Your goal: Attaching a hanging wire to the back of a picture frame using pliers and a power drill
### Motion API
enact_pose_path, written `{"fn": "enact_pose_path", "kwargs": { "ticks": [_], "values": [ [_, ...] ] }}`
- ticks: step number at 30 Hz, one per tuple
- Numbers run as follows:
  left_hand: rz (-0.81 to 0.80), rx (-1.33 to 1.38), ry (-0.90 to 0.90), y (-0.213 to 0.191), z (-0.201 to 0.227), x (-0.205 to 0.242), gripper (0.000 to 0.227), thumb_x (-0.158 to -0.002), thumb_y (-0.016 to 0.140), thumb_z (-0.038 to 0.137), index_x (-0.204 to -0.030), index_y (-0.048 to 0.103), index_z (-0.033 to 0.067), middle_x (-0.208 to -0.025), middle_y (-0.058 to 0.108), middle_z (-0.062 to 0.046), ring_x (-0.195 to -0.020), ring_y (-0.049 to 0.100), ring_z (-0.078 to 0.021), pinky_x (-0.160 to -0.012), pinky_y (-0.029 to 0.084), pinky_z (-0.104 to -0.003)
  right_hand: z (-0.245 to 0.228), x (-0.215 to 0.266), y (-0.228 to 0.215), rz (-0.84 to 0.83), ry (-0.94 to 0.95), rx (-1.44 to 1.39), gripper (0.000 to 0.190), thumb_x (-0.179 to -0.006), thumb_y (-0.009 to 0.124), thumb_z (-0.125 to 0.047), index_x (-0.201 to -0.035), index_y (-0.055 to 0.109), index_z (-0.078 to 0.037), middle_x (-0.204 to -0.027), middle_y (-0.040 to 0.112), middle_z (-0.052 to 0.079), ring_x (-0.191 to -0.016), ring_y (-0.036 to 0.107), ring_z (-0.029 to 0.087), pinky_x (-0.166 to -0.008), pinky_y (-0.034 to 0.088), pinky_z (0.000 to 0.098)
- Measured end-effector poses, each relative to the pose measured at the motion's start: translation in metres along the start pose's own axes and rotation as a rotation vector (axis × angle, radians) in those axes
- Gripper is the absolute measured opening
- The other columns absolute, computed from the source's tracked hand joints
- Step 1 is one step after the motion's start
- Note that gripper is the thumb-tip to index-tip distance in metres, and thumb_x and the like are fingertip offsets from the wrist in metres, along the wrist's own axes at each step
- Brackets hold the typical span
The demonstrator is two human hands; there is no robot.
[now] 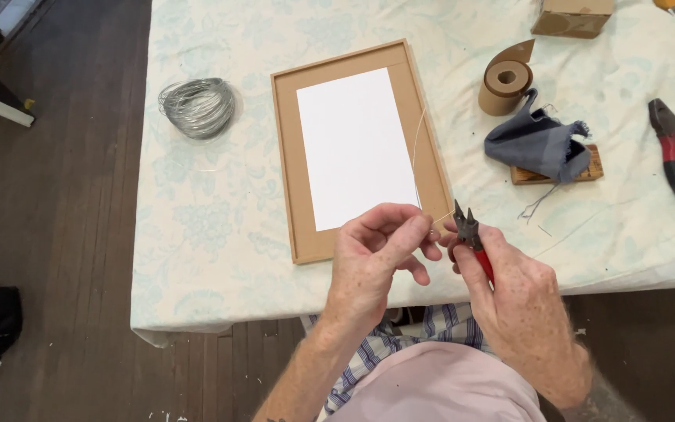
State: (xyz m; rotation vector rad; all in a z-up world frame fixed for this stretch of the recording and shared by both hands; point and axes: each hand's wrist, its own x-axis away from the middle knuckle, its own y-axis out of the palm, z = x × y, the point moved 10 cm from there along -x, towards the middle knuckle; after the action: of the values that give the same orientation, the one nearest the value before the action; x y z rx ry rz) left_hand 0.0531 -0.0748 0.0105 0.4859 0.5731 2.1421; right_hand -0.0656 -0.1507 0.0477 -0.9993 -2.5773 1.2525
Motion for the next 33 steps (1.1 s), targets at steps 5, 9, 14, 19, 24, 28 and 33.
{"fn": "enact_pose_path", "kwargs": {
  "ticks": [5, 9, 14, 19, 24, 28, 33],
  "values": [
    [0.068, -0.024, 0.062, -0.003, 0.008, 0.002, 0.015, -0.094, 0.074, 0.017, -0.097, 0.072, 0.0016, -0.084, 0.072, -0.013, -0.070, 0.070, -0.0193, -0.047, 0.056, -0.025, 0.004, -0.005, 0.002, -0.053, 0.089, -0.091, 0.031, -0.104, 0.048, -0.023, -0.130, 0.060, -0.012, -0.098, 0.081, -0.002, -0.079, 0.076, 0.017, -0.077, 0.059, 0.0345],
    [0.013, -0.026, 0.077, 0.005, -0.001, -0.001, 0.014, -0.095, 0.072, 0.013, -0.101, 0.069, 0.0011, -0.095, 0.077, -0.018, -0.072, 0.070, -0.0193, -0.050, 0.057, -0.026, 0.007, -0.005, 0.006, -0.028, 0.052, -0.038, 0.028, -0.103, 0.053, -0.023, -0.126, 0.061, -0.011, -0.087, 0.076, 0.003, -0.068, 0.071, 0.028, -0.064, 0.055, 0.0407],
    [0.012, -0.136, 0.162, 0.007, 0.006, 0.000, 0.014, -0.097, 0.072, 0.015, -0.103, 0.068, 0.0028, -0.080, 0.073, -0.012, -0.066, 0.069, -0.0158, -0.053, 0.057, -0.024, -0.014, -0.002, 0.001, -0.004, -0.139, -0.014, 0.019, -0.103, 0.054, -0.017, -0.115, 0.059, -0.004, -0.093, 0.073, 0.007, -0.077, 0.068, 0.029, -0.070, 0.052, 0.0422],
    [-0.010, -0.147, 0.230, 0.009, 0.012, 0.000, 0.015, -0.095, 0.073, 0.009, -0.107, 0.066, 0.0048, -0.092, 0.069, -0.009, -0.073, 0.068, -0.0155, -0.056, 0.059, -0.025, -0.013, -0.002, 0.002, -0.056, -0.092, -0.003, 0.019, -0.102, 0.055, -0.020, -0.113, 0.061, -0.007, -0.090, 0.074, 0.006, -0.071, 0.069, 0.028, -0.065, 0.053, 0.0425],
    [-0.028, -0.118, 0.270, 0.008, 0.017, -0.001, 0.036, -0.092, 0.075, 0.002, -0.126, 0.062, 0.0026, -0.101, 0.069, -0.012, -0.080, 0.069, -0.0163, -0.064, 0.059, -0.025, -0.012, -0.002, 0.003, -0.090, -0.083, 0.060, 0.014, -0.102, 0.056, -0.022, -0.109, 0.060, -0.011, -0.077, 0.067, 0.004, -0.063, 0.065, 0.028, -0.055, 0.049, 0.0443],
    [-0.076, -0.115, 0.199, 0.010, 0.012, -0.001, 0.029, -0.091, 0.076, 0.003, -0.119, 0.069, 0.0031, -0.105, 0.069, -0.008, -0.091, 0.069, -0.0171, -0.076, 0.065, -0.031, -0.015, 0.000, 0.000, -0.064, -0.135, 0.082, 0.016, -0.101, 0.058, -0.020, -0.112, 0.061, -0.008, -0.079, 0.067, 0.006, -0.063, 0.065, 0.028, -0.054, 0.050, 0.0434],
    [-0.115, -0.130, 0.236, 0.007, 0.011, -0.003, 0.028, -0.091, 0.076, 0.000, -0.117, 0.067, 0.0040, -0.107, 0.068, -0.010, -0.098, 0.069, -0.0162, -0.086, 0.065, -0.031, -0.010, 0.002, 0.004, -0.134, -0.149, 0.159, 0.019, -0.102, 0.057, -0.022, -0.113, 0.060, -0.007, -0.074, 0.067, 0.006, -0.056, 0.065, 0.026, -0.049, 0.052, 0.0440]
  ]
}}
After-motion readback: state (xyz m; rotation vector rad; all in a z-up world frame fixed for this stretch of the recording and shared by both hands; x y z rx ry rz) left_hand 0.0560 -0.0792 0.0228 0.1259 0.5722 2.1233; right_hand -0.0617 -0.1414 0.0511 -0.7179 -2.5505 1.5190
